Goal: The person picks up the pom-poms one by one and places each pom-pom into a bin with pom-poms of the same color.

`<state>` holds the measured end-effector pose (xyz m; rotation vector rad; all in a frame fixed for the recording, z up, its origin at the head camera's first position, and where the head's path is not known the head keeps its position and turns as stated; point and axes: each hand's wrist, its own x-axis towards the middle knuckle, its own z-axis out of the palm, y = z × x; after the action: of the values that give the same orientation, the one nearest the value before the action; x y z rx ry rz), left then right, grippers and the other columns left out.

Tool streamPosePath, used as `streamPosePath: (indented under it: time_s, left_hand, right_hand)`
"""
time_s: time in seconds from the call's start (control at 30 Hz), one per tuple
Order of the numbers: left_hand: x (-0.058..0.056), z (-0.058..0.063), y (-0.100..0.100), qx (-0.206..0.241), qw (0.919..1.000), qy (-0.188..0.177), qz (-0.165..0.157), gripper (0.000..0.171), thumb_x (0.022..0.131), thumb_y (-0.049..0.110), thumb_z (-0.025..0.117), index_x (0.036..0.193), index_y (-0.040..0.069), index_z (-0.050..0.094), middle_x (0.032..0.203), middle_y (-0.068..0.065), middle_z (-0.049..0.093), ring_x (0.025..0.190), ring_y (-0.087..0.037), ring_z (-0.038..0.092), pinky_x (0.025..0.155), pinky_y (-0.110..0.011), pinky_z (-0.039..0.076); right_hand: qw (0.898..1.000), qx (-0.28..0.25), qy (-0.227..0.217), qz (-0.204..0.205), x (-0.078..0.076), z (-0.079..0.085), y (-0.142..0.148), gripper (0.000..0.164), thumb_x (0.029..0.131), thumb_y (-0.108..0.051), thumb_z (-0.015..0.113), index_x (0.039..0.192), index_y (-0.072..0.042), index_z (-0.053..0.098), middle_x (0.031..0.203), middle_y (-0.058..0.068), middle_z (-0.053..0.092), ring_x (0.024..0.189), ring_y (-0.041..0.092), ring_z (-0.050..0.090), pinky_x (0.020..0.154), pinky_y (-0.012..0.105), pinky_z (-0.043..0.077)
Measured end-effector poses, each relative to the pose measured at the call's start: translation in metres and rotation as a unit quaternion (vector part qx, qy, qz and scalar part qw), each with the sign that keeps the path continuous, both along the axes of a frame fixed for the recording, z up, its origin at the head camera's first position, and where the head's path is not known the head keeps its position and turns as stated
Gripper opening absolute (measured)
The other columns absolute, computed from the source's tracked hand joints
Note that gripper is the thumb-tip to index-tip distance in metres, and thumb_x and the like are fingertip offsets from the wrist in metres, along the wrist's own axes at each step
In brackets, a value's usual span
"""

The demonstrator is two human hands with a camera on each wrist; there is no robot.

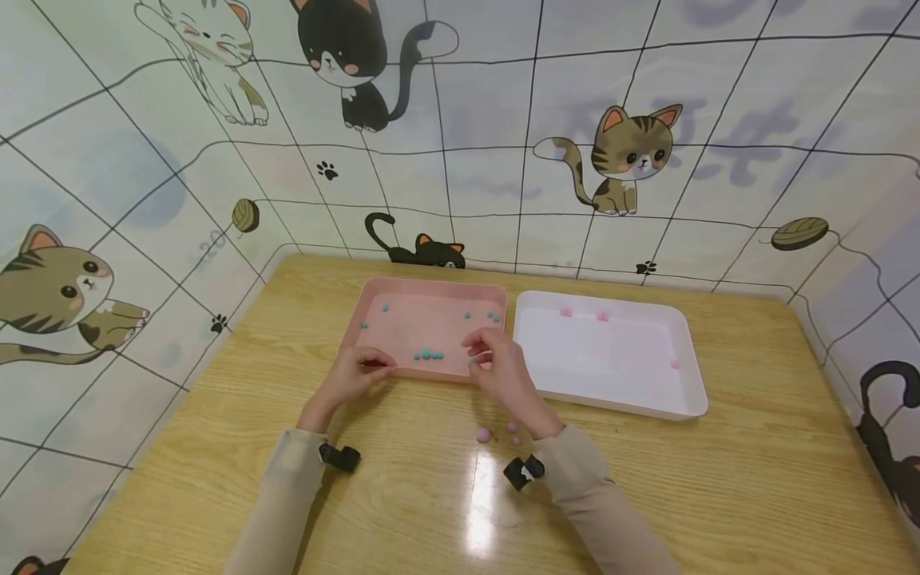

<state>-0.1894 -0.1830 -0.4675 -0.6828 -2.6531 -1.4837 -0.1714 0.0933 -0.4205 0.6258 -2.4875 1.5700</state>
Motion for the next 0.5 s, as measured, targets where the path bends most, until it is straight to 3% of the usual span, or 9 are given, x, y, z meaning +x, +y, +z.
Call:
streamPosePath:
  time_s: [0.07,0.3,0.5]
  left_hand:
    - [-0.005,-0.011,-0.003,0.002,1.0,0.001,0.003,0.004,0.083,-0.003,0.068,0.085,-0.004,0.071,0.085,-0.014,0.069,0.08,-0.025,0.065,0.075,-0.033,0.056]
    - [-0.006,-0.013,-0.004,0.002,1.0,0.006,0.002,0.004,0.082,-0.002,0.069,0.084,-0.001,0.072,0.083,-0.01,0.069,0.078,-0.018,0.065,0.074,-0.027,0.056]
    - [-0.006,-0.014,-0.004,0.004,0.9999,0.016,-0.001,0.003,0.082,-0.002,0.069,0.084,-0.002,0.072,0.083,-0.011,0.069,0.077,-0.02,0.065,0.073,-0.029,0.056]
  right_hand:
    - [1.0,-0.006,0.001,-0.001,-0.001,0.0,-0.001,0.025,0.076,0.016,0.06,0.097,0.002,0.059,0.094,0.015,0.061,0.086,0.028,0.061,0.074,0.037,0.055]
    - [0.999,-0.035,0.0,0.005,-0.009,-0.001,-0.005,0.023,0.078,0.016,0.06,0.098,0.005,0.058,0.099,0.021,0.06,0.088,0.034,0.059,0.076,0.045,0.054]
    - [1.0,-0.026,-0.005,-0.007,-0.014,-0.001,-0.009,0.022,0.077,0.016,0.059,0.097,0.004,0.059,0.097,0.017,0.06,0.087,0.03,0.059,0.075,0.041,0.055]
